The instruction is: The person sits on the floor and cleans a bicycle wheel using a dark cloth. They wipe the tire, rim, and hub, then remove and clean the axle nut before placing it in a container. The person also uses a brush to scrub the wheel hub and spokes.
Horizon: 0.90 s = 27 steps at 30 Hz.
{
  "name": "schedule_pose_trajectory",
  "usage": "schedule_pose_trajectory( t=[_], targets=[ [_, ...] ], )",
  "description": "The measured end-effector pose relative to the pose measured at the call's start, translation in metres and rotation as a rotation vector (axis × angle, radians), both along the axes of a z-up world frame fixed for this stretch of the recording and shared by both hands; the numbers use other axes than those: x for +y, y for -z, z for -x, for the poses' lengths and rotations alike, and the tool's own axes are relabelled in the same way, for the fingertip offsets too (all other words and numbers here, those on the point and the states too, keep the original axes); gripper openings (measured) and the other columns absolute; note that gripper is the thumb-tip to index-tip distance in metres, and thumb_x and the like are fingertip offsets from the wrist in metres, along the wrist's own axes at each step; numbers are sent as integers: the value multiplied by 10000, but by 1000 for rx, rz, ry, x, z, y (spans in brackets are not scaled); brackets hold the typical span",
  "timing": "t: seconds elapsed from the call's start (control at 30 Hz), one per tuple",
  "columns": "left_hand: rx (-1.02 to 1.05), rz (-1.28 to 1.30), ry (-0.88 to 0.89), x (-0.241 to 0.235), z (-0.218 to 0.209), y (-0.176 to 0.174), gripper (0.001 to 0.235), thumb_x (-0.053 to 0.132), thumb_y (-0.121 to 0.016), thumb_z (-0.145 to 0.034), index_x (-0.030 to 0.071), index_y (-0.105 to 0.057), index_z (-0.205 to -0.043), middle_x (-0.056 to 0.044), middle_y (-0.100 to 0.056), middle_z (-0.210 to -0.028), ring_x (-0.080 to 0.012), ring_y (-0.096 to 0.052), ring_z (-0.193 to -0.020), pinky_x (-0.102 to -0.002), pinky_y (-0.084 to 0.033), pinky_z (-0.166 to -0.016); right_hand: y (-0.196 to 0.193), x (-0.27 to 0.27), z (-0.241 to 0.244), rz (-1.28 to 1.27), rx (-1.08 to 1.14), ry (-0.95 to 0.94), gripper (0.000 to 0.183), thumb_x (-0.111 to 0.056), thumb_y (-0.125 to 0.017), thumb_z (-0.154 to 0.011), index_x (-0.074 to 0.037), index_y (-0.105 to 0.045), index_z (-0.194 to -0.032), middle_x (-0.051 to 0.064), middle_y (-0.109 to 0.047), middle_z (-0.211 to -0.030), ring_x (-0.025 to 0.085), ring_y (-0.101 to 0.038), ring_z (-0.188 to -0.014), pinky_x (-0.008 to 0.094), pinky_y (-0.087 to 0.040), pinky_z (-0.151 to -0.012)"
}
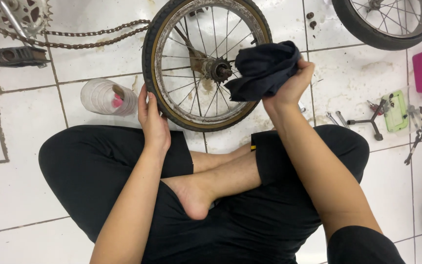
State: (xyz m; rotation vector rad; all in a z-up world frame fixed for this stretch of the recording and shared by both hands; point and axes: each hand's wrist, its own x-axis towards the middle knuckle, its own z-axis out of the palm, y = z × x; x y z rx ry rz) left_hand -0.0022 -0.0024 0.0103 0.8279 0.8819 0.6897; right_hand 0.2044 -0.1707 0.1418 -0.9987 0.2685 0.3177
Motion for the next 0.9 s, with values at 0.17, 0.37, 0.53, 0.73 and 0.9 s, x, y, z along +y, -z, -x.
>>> schedule_pose_trajectory(
  t=[0.17,0.37,0.53,0.73,0.9],
  targets=[
    [-37,118,-82,0,-3,-6,492,298,-591,-994,187,-512,-1467,-21,-601,-1460,-138,-556,-1337,-337,-496,-1082,-26,-34,-35,450,-125,-488,377,-499,-513,-842,-127,-489,-783,24,-516,-780,167,-531,-731,324,-483,-727],
    [20,22,8,-3,2,-13,447,356,-564,-1101,228,-455,-1515,-61,-580,-1306,-230,-559,-1187,-457,-442,-1032,4,-43,-21,1039,-851,-996,168,-130,-774,-854,-94,-739,-1015,113,-713,-766,254,-625,-687,353,-462,-688],
    [25,27,7,-3,4,-10,433,341,-558,-1105,232,-459,-1512,-58,-581,-1298,-222,-562,-1189,-449,-447,-1035,23,-10,7,995,-1142,-729,379,-233,-931,-832,-102,-729,-1125,52,-743,-867,271,-701,-794,338,-519,-716],
    [37,48,-1,-3,0,-19,447,339,-558,-1098,224,-451,-1516,-64,-589,-1300,-222,-574,-1190,-444,-466,-1025,33,2,11,1131,-1385,-586,199,-176,-874,-921,-87,-755,-1053,51,-740,-864,251,-724,-774,306,-574,-693],
    [24,41,-7,-4,0,-14,434,323,-552,-1099,228,-455,-1512,-60,-584,-1283,-209,-576,-1187,-419,-476,-1007,20,7,12,1132,-1475,-660,191,-94,-824,-920,-103,-753,-1097,31,-738,-983,251,-739,-860,332,-596,-755]
  ],
)
